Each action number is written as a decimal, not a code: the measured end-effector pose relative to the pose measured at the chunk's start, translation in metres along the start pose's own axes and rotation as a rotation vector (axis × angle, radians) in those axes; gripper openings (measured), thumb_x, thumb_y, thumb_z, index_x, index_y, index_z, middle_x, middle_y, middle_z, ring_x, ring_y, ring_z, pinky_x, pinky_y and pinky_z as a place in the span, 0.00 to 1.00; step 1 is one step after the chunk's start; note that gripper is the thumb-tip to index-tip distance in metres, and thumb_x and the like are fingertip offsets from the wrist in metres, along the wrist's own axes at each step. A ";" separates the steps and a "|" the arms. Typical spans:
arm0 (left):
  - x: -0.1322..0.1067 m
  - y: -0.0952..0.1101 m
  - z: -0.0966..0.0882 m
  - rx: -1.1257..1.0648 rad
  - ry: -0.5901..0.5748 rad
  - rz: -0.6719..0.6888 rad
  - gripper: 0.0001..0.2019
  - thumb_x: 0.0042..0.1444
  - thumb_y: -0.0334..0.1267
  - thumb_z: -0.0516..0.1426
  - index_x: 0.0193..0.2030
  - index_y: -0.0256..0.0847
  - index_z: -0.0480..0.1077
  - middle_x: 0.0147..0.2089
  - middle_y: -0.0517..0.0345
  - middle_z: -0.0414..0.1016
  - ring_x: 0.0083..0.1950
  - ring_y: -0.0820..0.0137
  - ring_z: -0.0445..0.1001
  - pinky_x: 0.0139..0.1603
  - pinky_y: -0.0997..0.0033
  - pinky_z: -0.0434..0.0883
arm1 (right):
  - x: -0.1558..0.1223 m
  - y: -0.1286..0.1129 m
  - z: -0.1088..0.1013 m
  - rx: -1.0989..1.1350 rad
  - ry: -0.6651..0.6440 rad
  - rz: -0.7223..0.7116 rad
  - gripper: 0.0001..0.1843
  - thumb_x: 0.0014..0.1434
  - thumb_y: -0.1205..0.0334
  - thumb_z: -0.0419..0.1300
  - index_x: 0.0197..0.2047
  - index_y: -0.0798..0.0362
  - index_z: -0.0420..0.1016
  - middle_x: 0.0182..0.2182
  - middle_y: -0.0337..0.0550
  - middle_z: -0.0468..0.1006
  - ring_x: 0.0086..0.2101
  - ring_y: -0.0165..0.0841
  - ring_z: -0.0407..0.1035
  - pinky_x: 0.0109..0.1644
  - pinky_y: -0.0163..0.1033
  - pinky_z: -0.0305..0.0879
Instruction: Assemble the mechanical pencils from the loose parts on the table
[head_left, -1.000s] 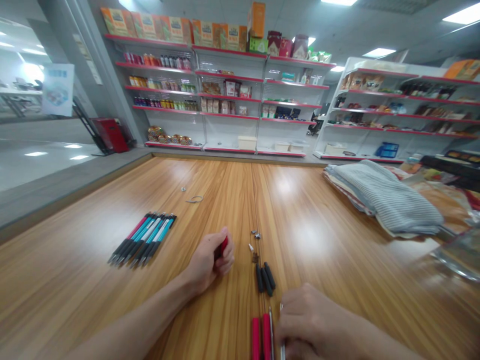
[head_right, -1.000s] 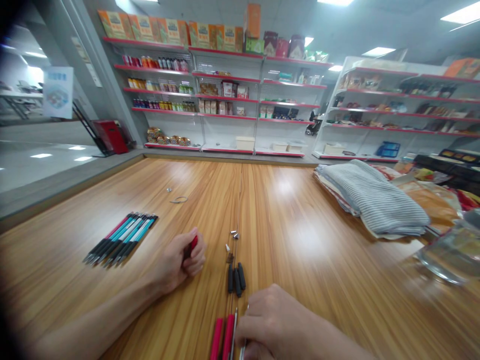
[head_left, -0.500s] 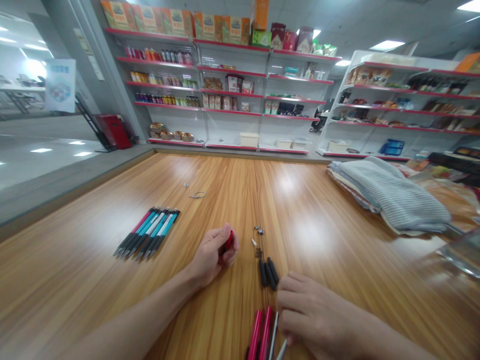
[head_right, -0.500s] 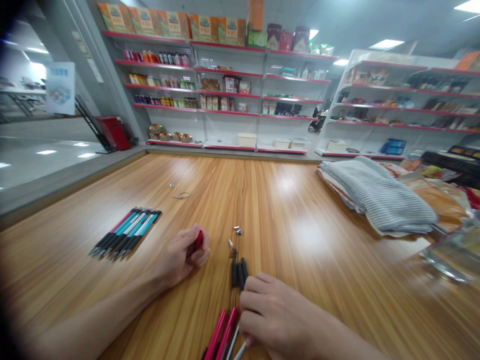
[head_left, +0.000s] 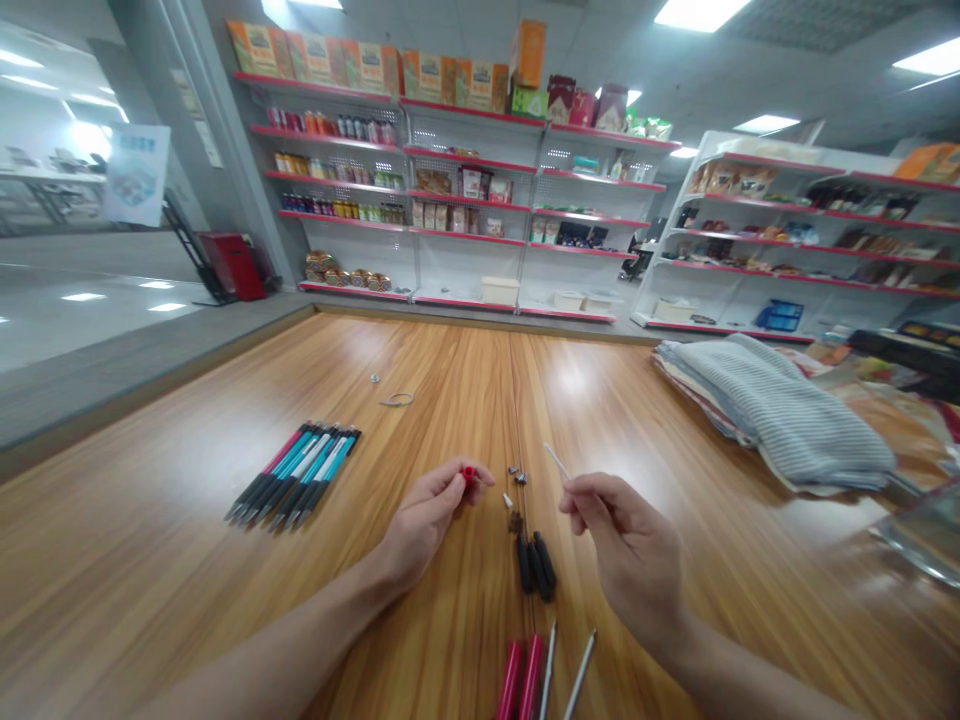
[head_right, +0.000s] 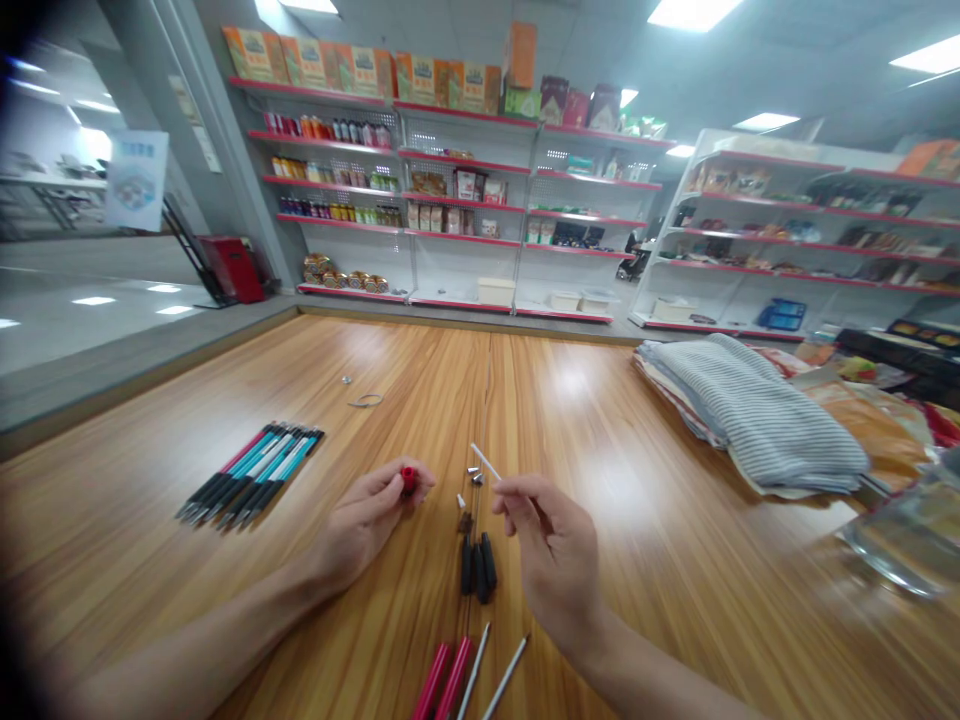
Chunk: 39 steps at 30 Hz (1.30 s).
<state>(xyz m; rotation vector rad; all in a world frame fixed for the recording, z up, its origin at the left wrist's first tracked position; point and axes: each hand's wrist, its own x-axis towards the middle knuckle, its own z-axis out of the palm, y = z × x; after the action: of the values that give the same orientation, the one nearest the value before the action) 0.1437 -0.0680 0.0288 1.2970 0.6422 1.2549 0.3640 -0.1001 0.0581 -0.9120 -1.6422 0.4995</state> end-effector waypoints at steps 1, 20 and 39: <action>0.000 0.000 -0.001 0.045 -0.007 0.022 0.13 0.63 0.41 0.48 0.39 0.34 0.70 0.33 0.54 0.63 0.37 0.69 0.60 0.41 0.69 0.57 | 0.005 -0.002 0.007 -0.005 0.015 -0.016 0.11 0.63 0.72 0.51 0.43 0.52 0.72 0.31 0.41 0.75 0.27 0.26 0.68 0.31 0.32 0.67; -0.005 0.013 0.003 0.284 -0.217 0.051 0.13 0.62 0.43 0.45 0.30 0.38 0.61 0.32 0.54 0.60 0.37 0.66 0.60 0.42 0.66 0.57 | -0.006 -0.013 0.007 -0.099 -0.383 -0.639 0.17 0.61 0.71 0.55 0.54 0.59 0.66 0.40 0.49 0.80 0.32 0.30 0.73 0.34 0.35 0.70; -0.003 0.009 0.016 0.766 -0.087 0.117 0.09 0.63 0.39 0.50 0.39 0.43 0.71 0.35 0.56 0.72 0.39 0.65 0.65 0.45 0.67 0.55 | -0.006 0.013 0.017 -0.154 -0.123 -0.124 0.12 0.60 0.63 0.59 0.47 0.55 0.71 0.26 0.39 0.76 0.23 0.26 0.68 0.28 0.29 0.67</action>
<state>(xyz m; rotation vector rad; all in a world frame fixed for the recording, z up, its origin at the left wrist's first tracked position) 0.1544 -0.0781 0.0401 2.0251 1.0528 1.0653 0.3523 -0.0940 0.0400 -0.8996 -1.8571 0.3535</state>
